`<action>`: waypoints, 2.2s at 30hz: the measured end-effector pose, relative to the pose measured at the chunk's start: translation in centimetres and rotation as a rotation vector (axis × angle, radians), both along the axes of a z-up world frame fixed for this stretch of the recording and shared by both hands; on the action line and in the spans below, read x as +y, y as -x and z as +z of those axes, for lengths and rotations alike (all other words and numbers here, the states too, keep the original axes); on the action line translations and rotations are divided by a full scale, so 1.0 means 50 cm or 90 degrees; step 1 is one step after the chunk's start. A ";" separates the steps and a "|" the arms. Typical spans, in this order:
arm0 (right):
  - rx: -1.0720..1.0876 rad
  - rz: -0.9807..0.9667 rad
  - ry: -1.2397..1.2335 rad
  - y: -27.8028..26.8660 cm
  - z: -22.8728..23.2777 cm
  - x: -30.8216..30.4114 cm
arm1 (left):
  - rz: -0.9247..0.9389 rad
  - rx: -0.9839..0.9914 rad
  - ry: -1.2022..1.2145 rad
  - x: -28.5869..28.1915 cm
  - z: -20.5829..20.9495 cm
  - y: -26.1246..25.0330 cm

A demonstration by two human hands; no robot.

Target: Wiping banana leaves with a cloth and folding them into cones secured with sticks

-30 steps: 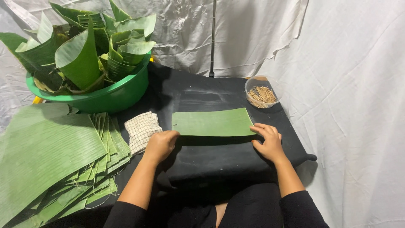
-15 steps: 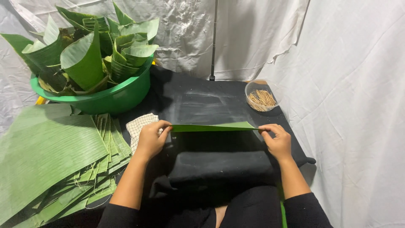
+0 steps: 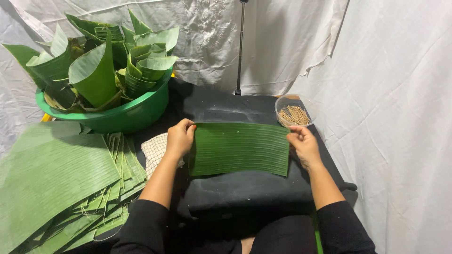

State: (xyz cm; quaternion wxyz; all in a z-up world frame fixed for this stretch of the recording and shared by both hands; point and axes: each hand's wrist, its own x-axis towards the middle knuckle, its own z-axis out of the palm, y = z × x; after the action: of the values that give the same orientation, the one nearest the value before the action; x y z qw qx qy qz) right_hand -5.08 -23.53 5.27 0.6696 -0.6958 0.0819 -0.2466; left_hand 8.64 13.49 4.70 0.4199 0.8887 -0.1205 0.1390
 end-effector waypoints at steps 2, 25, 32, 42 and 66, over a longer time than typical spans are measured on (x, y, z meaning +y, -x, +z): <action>0.047 0.043 0.021 -0.018 -0.052 -0.025 | 0.023 0.010 -0.024 -0.003 -0.050 -0.027; 0.024 -0.142 0.471 -0.037 -0.211 -0.041 | 0.267 -0.181 -0.486 0.099 -0.055 0.138; 0.024 -0.134 0.451 -0.031 -0.203 -0.034 | 0.183 -0.311 -0.426 -0.020 0.031 0.193; 0.053 -0.138 0.473 -0.028 -0.197 -0.025 | -0.159 0.010 -0.413 -0.275 -0.008 0.254; 0.048 -0.124 0.472 -0.034 -0.206 -0.035 | 0.087 -0.167 -0.316 -0.115 -0.119 0.116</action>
State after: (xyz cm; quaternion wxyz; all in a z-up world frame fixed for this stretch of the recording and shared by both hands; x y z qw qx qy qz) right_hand -3.36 -25.26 -5.04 0.3424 -0.8882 0.0778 -0.2963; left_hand 2.86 7.72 -1.27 0.1602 0.9447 -0.1438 0.2472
